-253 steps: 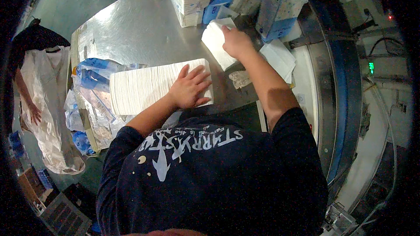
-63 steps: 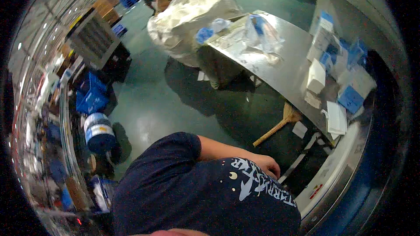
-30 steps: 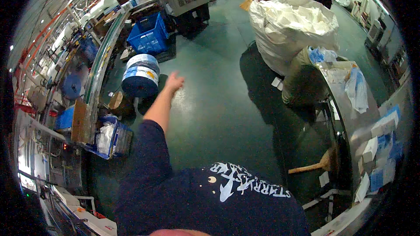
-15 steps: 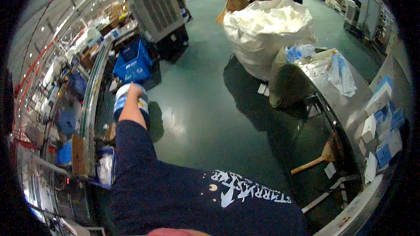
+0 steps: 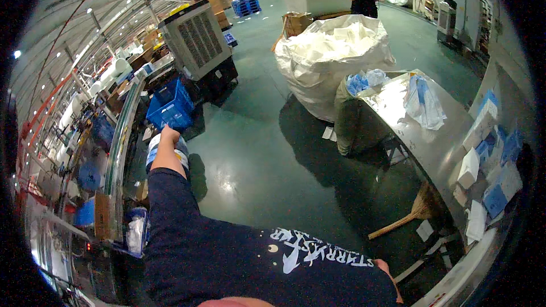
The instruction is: The person unpacks multiple packages of white tissues on a metal table in a warehouse. They remove the plastic wrapping, separate the tissue stacks, and place them into a large white bag. The process is repeated for several packages throughout the clip.
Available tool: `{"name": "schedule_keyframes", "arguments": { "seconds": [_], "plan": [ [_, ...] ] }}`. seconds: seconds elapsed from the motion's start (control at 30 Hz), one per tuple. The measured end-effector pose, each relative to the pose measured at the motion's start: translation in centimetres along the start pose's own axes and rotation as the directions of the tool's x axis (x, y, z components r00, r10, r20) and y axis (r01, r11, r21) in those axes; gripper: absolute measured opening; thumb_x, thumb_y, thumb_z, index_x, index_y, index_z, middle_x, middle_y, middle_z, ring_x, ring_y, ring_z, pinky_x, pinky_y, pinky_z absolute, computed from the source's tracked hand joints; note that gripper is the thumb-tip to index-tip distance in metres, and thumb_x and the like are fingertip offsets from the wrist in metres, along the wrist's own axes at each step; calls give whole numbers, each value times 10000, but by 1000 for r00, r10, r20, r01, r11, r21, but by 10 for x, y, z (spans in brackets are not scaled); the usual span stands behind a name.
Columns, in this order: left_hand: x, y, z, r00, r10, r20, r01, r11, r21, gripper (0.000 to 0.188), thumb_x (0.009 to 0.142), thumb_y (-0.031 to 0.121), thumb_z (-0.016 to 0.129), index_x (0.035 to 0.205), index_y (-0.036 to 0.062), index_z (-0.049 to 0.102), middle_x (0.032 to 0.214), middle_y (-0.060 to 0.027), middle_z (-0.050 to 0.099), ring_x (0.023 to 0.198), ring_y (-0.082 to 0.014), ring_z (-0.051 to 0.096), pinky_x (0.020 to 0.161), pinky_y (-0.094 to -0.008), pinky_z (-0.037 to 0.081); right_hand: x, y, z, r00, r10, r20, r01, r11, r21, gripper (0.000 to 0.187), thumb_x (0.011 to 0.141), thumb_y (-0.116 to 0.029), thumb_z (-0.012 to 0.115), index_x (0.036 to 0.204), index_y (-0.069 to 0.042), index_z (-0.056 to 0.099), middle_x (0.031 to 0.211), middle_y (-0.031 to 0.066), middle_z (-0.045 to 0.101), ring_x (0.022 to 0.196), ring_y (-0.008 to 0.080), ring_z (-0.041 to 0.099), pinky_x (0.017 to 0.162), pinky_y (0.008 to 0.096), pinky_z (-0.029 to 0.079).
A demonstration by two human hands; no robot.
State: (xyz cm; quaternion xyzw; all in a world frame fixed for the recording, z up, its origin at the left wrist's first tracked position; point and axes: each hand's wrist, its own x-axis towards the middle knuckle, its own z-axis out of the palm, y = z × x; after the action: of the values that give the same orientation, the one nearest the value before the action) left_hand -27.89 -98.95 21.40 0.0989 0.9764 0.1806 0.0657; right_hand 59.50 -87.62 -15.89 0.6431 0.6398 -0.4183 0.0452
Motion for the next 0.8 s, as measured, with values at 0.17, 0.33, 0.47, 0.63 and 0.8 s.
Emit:
{"name": "schedule_keyframes", "arguments": {
  "seconds": [0.17, 0.33, 0.47, 0.63, 0.8],
  "plan": [
    [-25, -25, -46, 993, -26, -119, 43, 989, 140, 798, 710, 105, 613, 1419, 79, 247, 1270, -218, 510, 1164, -344, 515, 934, -382, 442, 49, -9, -34, 986, -127, 109, 128, 992, -4, 414, 765, -302, 692, 1050, -9, 626, 976, 160, 655, 917, 284, 627, 798, 365, 487],
    [-82, 20, -36, 993, -113, -41, 116, 989, 90, 786, 738, 78, 598, 1433, 90, 232, 1313, -206, 478, 1204, -337, 482, 961, -387, 427, 75, 13, -91, 982, -146, 119, 155, 986, -67, 416, 762, -303, 692, 1049, -8, 626, 972, 159, 656, 913, 287, 628, 796, 368, 488],
    [-55, 18, -5, 985, -136, 102, 109, 965, 238, 526, 730, 78, 636, 1239, 55, 502, 1239, -191, 541, 1140, -329, 527, 917, -382, 449, 95, 46, -118, 977, -175, 124, 188, 976, -111, 418, 761, -303, 692, 1048, -7, 626, 969, 159, 657, 910, 290, 629, 795, 371, 488],
    [-28, 35, 15, 986, -150, 77, 120, 945, 305, 214, 716, 143, 649, 896, 42, 700, 1017, -183, 651, 952, -353, 614, 795, -408, 496, 124, 45, -137, 904, -420, 73, 426, 898, -107, 420, 759, -304, 693, 1047, -6, 626, 965, 159, 658, 906, 293, 630, 793, 374, 488],
    [12, 35, 39, 619, 727, -298, -540, 669, 510, 290, 783, 211, 471, 849, -8, 650, 763, -205, 639, 715, -326, 629, 619, -432, 478, 136, -128, -183, 845, -534, -15, 534, 843, 67, 327, 799, -187, 606, 1082, -23, 595, 989, 156, 646, 902, 276, 632, 791, 368, 501]
  ]
}}
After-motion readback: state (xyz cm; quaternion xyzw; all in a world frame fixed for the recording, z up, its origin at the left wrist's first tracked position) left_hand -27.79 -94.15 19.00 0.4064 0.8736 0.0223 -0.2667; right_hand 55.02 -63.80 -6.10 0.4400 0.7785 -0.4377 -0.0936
